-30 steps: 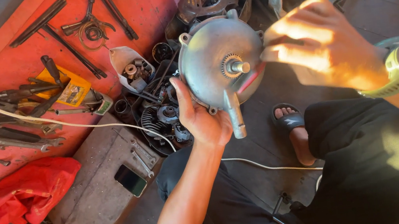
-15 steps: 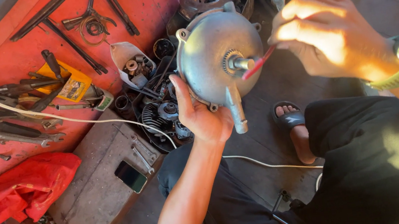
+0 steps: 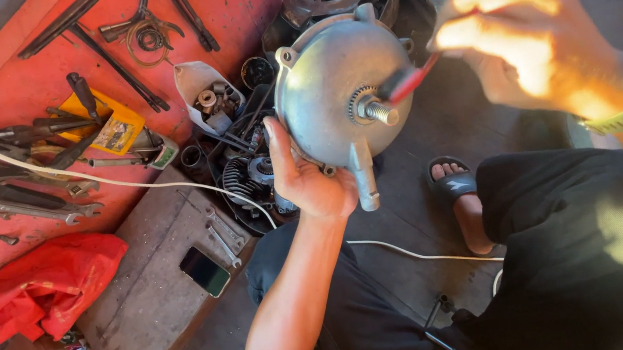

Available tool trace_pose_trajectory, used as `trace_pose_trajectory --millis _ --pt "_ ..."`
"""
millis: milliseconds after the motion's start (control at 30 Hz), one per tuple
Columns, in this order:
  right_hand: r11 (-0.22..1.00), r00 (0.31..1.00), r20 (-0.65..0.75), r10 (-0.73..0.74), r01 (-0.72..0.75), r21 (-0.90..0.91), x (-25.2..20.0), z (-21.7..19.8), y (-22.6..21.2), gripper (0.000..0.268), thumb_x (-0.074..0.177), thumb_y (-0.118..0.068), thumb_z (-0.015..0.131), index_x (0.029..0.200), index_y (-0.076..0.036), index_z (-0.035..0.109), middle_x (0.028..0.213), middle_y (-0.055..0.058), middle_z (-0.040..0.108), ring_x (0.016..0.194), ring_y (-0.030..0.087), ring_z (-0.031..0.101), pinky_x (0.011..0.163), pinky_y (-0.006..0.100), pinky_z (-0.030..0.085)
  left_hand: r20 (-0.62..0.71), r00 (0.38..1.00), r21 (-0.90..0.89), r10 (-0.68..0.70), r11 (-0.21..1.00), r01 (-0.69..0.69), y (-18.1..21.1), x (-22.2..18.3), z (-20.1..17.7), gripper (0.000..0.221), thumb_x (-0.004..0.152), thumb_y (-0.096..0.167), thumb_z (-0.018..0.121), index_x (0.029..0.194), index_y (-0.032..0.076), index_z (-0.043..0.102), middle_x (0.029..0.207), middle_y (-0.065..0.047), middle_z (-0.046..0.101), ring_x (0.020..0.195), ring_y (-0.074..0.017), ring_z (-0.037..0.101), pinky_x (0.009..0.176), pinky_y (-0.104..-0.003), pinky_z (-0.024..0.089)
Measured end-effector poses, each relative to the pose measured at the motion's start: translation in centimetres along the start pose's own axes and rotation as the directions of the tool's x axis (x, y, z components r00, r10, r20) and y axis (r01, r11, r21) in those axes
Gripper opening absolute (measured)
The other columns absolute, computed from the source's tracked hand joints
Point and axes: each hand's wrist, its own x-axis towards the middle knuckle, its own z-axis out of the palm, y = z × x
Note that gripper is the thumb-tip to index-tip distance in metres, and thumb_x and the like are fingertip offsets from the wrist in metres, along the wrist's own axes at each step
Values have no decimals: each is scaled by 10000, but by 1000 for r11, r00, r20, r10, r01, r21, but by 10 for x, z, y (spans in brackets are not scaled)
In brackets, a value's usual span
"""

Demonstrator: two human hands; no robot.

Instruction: Cleaning a motorcycle brake drum using a toothbrush in a workshop environment.

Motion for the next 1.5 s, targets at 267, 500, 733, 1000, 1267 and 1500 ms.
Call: trace_pose_trajectory --millis 267,500,733,1000,1267,1500 --pt "1000 1000 -25 -10 11 16 4 4 1 265 889 161 789 1097 8 731 1150 143 694 963 310 641 957 415 441 43 999 -3 11 1000 -11 2 1 0 567 1096 468 477 1417 8 560 1340 -147 646 1206 -247 628 1049 -397 491" --pt "991 1000 -1 -31 31 127 19 18 -20 200 932 164 742 1054 12 699 1105 90 718 876 272 604 910 381 421 -50 994 -12 -95 995 94 17 -20 -2 575 1077 496 494 1369 7 572 1266 -160 665 1098 -246 660 893 -354 547" --pt "986 993 -32 -118 121 115 34 33 -36 245 883 126 786 1076 -3 711 1155 110 712 953 290 639 971 409 433 -118 992 46 -54 997 60 44 -37 -4 644 1040 536 498 1407 11 560 1273 -173 664 1088 -256 667 831 -330 563" --pt "972 989 -16 -148 148 182 46 34 -51 200 881 85 758 1052 0 698 1144 112 712 985 302 627 951 416 438 56 996 130 -67 990 59 52 -48 -3 665 1082 541 415 1433 -12 527 1058 -159 699 597 -227 595 415 -305 393" --pt "979 992 -24 -125 127 159 48 30 -48 175 929 132 738 1058 20 701 1136 117 712 940 291 628 916 391 414 77 996 139 37 989 -47 42 -43 -16 546 1132 426 429 1411 -31 535 1250 -174 670 1038 -225 667 832 -307 533" --pt "984 997 -17 -73 75 161 38 33 -34 163 959 130 768 1073 33 705 1110 107 702 921 284 632 935 385 414 106 994 105 27 994 -38 33 -41 -26 526 1140 400 447 1462 -10 515 1351 -160 636 1188 -235 629 991 -352 498"
